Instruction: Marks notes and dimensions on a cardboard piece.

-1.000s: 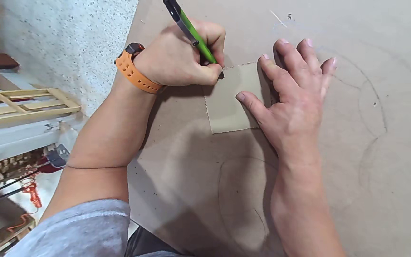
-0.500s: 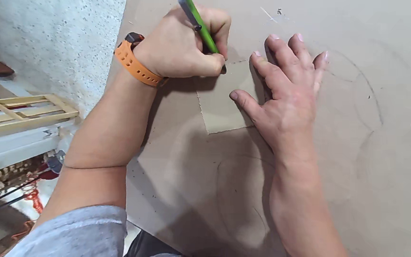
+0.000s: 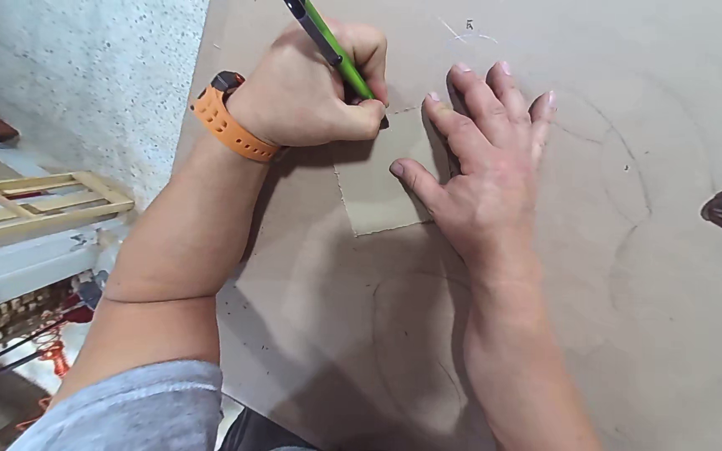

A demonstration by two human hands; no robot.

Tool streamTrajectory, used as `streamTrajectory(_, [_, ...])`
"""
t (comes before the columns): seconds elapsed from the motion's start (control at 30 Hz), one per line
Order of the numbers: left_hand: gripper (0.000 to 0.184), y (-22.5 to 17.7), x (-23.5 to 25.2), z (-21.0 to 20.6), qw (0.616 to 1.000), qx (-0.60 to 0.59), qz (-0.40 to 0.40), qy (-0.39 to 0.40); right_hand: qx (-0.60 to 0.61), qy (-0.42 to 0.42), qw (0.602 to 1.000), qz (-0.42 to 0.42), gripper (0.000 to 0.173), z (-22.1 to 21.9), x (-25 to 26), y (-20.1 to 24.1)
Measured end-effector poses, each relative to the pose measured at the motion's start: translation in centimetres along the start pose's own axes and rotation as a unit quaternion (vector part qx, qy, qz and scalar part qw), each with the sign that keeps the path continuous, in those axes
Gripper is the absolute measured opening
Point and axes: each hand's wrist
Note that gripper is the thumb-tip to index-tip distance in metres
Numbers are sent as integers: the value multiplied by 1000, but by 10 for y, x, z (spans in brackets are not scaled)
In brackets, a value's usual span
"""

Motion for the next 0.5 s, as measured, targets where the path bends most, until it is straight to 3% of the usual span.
streamTrajectory(0.5, [5,-1,-1,-2,1000,12,4,4,2,-3,1000,3,61,-1,-1,0])
Point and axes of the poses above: each hand's wrist, its own x-axis towards the middle knuckle, its own z-axis out of the back of the hand, y = z × x, and after that the axes turned 11 degrees about -x, right-handed
